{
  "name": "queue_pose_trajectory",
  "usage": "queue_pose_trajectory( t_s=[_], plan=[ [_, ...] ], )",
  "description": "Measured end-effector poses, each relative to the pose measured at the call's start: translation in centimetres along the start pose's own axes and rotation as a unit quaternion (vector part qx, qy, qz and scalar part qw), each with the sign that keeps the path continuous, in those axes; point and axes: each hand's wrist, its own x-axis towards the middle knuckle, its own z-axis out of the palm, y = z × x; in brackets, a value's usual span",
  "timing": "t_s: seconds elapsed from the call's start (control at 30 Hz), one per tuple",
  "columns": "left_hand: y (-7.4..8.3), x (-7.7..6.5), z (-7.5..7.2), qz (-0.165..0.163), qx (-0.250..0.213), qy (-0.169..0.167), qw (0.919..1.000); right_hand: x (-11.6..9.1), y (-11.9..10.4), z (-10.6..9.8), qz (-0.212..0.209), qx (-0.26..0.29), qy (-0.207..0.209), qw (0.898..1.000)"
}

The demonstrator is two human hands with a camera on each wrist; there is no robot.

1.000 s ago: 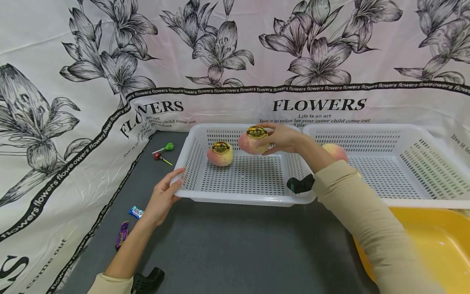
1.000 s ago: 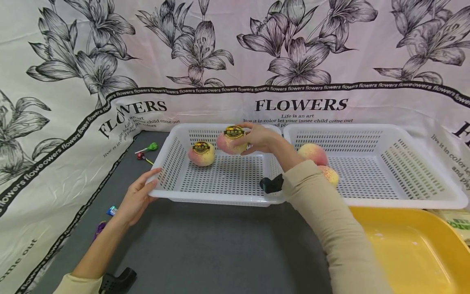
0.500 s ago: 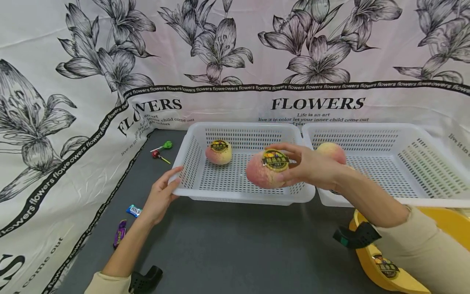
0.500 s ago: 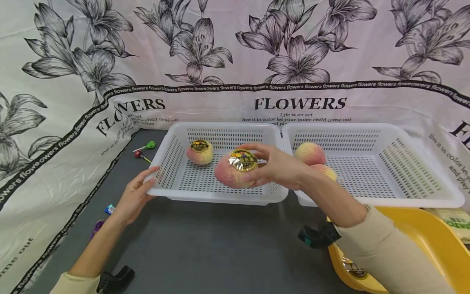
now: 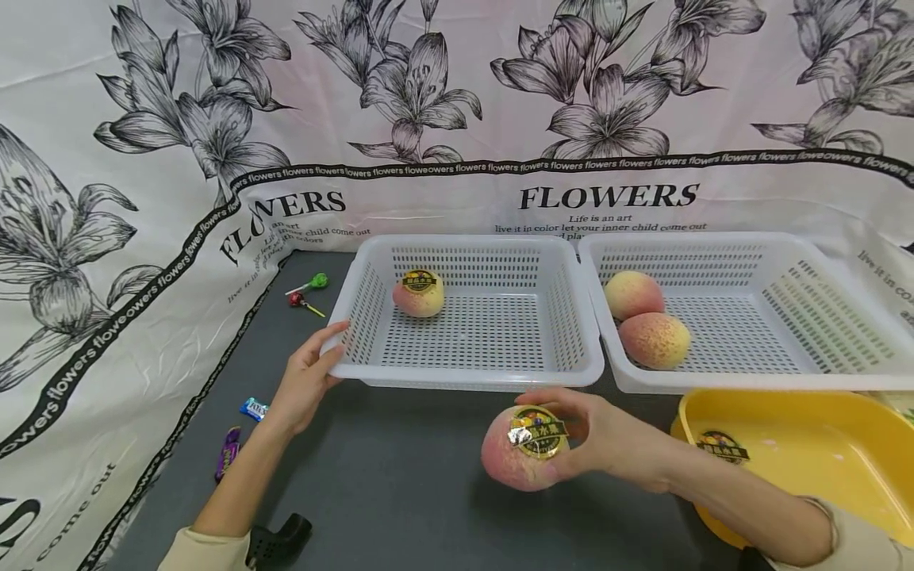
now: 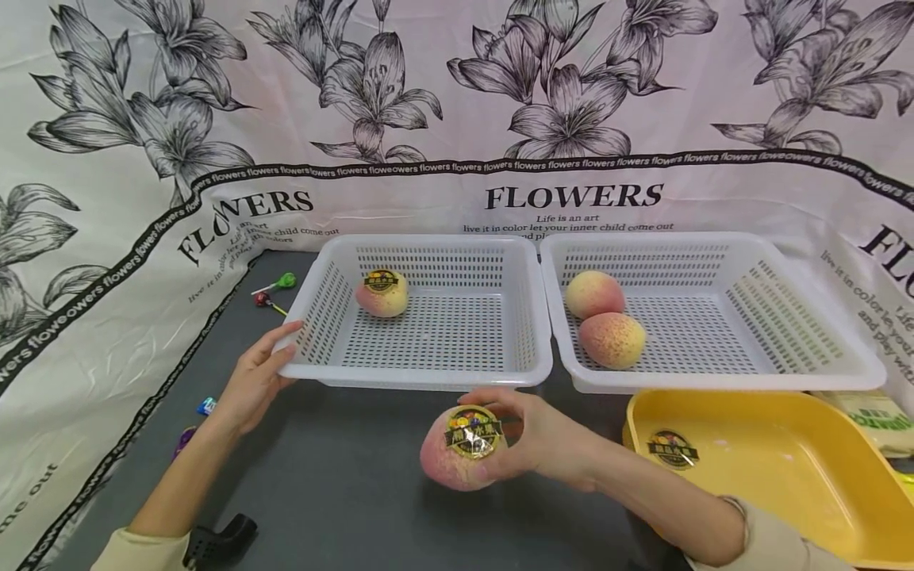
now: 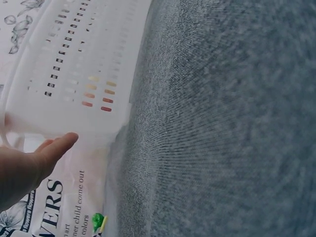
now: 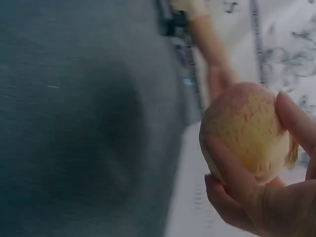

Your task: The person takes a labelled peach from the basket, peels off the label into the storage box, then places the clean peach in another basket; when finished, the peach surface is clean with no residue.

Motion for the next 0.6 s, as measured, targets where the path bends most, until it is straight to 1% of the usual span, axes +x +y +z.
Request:
queue_pose_trajectory(
  t_s=[0.1, 0.27, 0.37, 0.47, 0.53, 0.6],
  plan=[
    [0.0, 0.0, 0.0, 0.0, -0.002, -0.001, 1.0, 0.1, 1.8, 0.3, 0.001, -0.023, 0.019, 1.0],
    [0.0, 0.0, 0.1, 0.0, -0.005, -0.001, 1.0, 0.3, 4.2, 0.7, -0.012, -0.065, 0.064, 0.996],
    [-0.1, 0.1, 0.0, -0.002, -0.007, 0.003, 1.0, 0.4, 4.9, 0.9, -0.008, -0.078, 0.085, 0.993],
    [-0.1, 0.2, -0.2, -0.002, -0.006, 0.003, 1.0, 0.4, 5.2, 1.0, -0.004, -0.074, 0.091, 0.993],
    [0.0, 0.2, -0.3, 0.0, 0.011, 0.006, 0.9999, 0.3, 5.3, 1.0, -0.002, -0.063, 0.09, 0.994],
    [0.3, 0.3, -0.3, 0.01, 0.048, 0.022, 0.9986, 0.2, 5.4, 0.9, 0.004, -0.048, 0.087, 0.995]
  ],
)
